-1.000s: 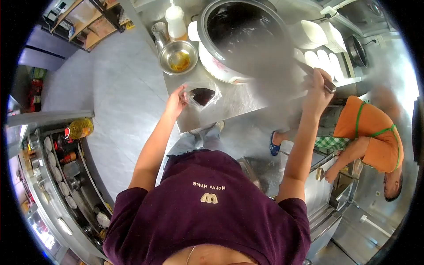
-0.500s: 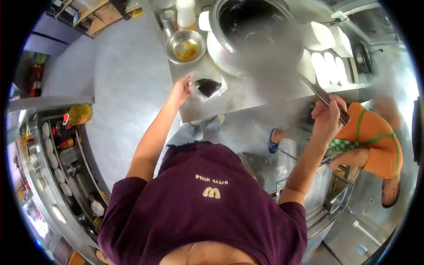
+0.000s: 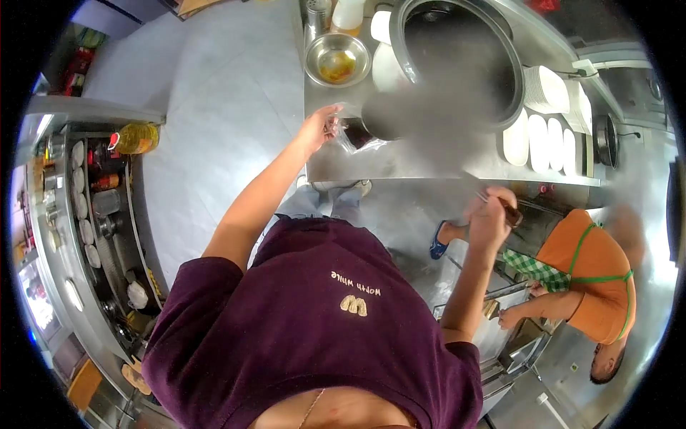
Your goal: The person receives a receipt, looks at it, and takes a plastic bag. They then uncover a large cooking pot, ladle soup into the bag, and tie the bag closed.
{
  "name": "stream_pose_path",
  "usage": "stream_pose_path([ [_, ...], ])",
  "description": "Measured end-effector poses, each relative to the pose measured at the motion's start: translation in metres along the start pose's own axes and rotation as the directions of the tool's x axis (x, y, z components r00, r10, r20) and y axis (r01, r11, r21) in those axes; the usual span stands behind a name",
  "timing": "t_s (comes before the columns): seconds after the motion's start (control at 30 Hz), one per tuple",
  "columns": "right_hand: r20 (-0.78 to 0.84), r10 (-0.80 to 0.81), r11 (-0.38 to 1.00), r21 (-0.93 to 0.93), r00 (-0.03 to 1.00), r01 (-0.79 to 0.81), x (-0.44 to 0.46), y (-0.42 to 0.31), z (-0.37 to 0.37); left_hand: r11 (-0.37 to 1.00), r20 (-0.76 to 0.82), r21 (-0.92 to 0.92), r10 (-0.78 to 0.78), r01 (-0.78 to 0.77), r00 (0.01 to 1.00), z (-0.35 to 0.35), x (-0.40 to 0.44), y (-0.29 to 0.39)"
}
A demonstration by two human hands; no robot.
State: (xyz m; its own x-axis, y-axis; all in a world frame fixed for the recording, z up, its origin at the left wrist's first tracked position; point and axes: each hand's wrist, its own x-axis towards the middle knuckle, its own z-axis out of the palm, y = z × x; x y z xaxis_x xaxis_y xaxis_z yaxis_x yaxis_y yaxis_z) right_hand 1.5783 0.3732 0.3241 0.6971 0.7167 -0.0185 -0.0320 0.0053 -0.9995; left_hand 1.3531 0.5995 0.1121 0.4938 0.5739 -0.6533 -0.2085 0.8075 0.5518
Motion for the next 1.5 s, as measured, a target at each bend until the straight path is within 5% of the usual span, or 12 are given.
stream_pose_path([
  [0.07, -0.037, 0.140, 0.990, -0.026, 0.989, -0.141, -0.004, 0.023, 0.003, 1.000, -0.023, 0.001, 0.007, -0.007, 1.000, -0.001, 0.003, -0.002],
  [0.2, 0.149, 0.111, 0.993, 0.020, 0.983, -0.115, -0.010, 0.061, 0.011, 0.998, -0.052, 0.053, 0.038, -0.035, 0.998, 0.005, -0.002, -0.001],
  [0.5, 0.248, 0.147, 0.989, -0.008, 0.958, -0.150, -0.028, 0.101, 0.045, 0.997, -0.057, 0.042, 0.059, -0.057, 0.997, 0.003, 0.002, 0.002],
  [0.67, 0.370, -0.081, 0.975, -0.163, 0.926, 0.150, -0.038, 0.110, 0.055, 0.997, -0.040, 0.054, 0.060, -0.058, 0.997, -0.002, 0.003, 0.002],
  [0.77, 0.540, -0.276, 0.788, -0.346, 0.795, 0.509, -0.037, 0.093, 0.060, 0.996, -0.070, 0.073, 0.051, -0.046, 0.996, 0.000, -0.003, 0.003],
  [0.87, 0.638, -0.303, 0.660, -0.395, 0.708, 0.639, -0.037, 0.091, 0.057, 0.994, -0.066, 0.086, 0.072, -0.066, 0.995, 0.001, -0.003, 0.009],
  [1.03, 0.518, -0.227, 0.808, -0.372, 0.825, 0.456, -0.033, 0.087, 0.044, 0.996, -0.075, 0.068, 0.060, -0.055, 0.995, -0.001, -0.004, 0.004],
  [1.2, 0.323, -0.012, 0.997, -0.071, 0.946, 0.037, -0.030, 0.099, 0.028, 0.997, -0.039, 0.054, 0.059, -0.057, 0.998, 0.002, -0.005, 0.004],
  [1.33, 0.099, 0.215, 0.964, 0.139, 0.972, -0.227, -0.026, 0.097, 0.016, 0.998, -0.054, 0.050, 0.049, -0.046, 0.997, 0.002, -0.002, 0.005],
  [1.5, 0.129, 0.173, 0.901, 0.380, 0.976, -0.210, -0.013, 0.084, 0.015, 0.999, -0.109, 0.034, 0.040, -0.037, 0.993, 0.004, -0.003, 0.004],
])
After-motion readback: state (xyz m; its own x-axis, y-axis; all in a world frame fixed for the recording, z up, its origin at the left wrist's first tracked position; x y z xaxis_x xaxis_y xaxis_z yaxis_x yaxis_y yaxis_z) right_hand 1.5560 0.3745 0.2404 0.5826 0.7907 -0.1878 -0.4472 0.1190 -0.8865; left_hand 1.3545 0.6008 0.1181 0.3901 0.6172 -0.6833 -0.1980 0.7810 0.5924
